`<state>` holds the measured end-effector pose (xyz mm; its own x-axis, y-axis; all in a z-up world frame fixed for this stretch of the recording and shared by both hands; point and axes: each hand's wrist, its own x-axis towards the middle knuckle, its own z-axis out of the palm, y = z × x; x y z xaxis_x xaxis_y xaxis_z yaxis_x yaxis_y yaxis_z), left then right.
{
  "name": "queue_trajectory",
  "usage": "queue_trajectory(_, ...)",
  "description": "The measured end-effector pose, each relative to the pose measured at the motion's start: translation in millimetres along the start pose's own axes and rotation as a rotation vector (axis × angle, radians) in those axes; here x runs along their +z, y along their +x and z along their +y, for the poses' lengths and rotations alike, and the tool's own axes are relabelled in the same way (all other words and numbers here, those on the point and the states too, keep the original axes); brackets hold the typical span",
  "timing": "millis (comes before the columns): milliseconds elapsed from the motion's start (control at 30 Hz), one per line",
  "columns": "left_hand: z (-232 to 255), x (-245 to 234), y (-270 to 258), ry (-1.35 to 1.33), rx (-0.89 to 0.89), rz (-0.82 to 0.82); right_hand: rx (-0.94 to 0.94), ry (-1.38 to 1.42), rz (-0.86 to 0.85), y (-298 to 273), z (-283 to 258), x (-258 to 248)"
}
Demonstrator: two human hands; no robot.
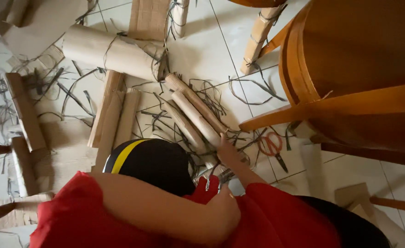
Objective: Wrapping wooden chair legs with cardboard and securing them with plastic ties
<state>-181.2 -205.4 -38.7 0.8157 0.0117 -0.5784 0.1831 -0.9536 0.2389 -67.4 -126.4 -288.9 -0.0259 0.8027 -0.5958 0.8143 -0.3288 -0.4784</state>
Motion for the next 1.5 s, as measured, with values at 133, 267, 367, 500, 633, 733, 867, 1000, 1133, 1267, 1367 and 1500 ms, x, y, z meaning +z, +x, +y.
queue_trajectory(133,-16.6,-13.7,2.3,-0.055,-0.006,-0.072,0.053,0.009,0.068,38.4,38.4,12.7)
queue_trajectory(267,-42.0,-35.2,8.7,-0.117,0.008,-0.162,0.072,0.058,0.059,43.6,31.5,-38.6)
queue_trajectory(367,-64.8,-43.9,14.9,-0.149,0.02,-0.226,-0.138,-0.029,0.026,37.7,19.8,-86.1)
queue_trajectory(500,-154.5,25.1,68.1,0.162,0.015,0.951,-0.127,-0.131,-0.062,-14.6,-29.5,-174.2)
queue_trajectory(633,-208.3,-27.6,83.6,-0.079,-0.32,0.841,-0.251,-0.185,0.16,-97.5,-49.6,-241.9)
queue_trajectory(733,-179.7,-62.1,59.4,-0.659,-0.278,0.731,-0.312,-0.193,0.317,-164.9,-67.2,-275.7)
queue_trajectory(867,-142.0,-69.4,53.3,-0.685,-0.088,0.709,-0.335,-0.048,0.369,-219.8,-75.7,-291.0)
queue_trajectory(1000,-163.5,-64.1,76.2,-0.946,0.152,0.823,-0.362,-0.044,0.434,-222.9,-48.4,-297.4)
queue_trajectory(1133,-182.3,-63.8,82.6,-1.2,0.31,0.756,-0.421,-0.297,0.355,-230.5,-17.0,-321.3)
queue_trajectory(1267,-181.6,-78.1,72.3,-1.34,0.351,0.642,-0.508,-0.374,0.309,-229.9,-4.6,-337.3)
queue_trajectory(1367,-203.8,-60.2,99.0,-1.142,0.226,0.826,-0.356,-0.409,0.249,-226.6,-0.4,-347.5)
queue_trajectory(1500,-195.0,-59.7,118.1,-1.092,0.097,0.965,-0.229,-0.46,0.276,-214.6,1.0,-334.2)
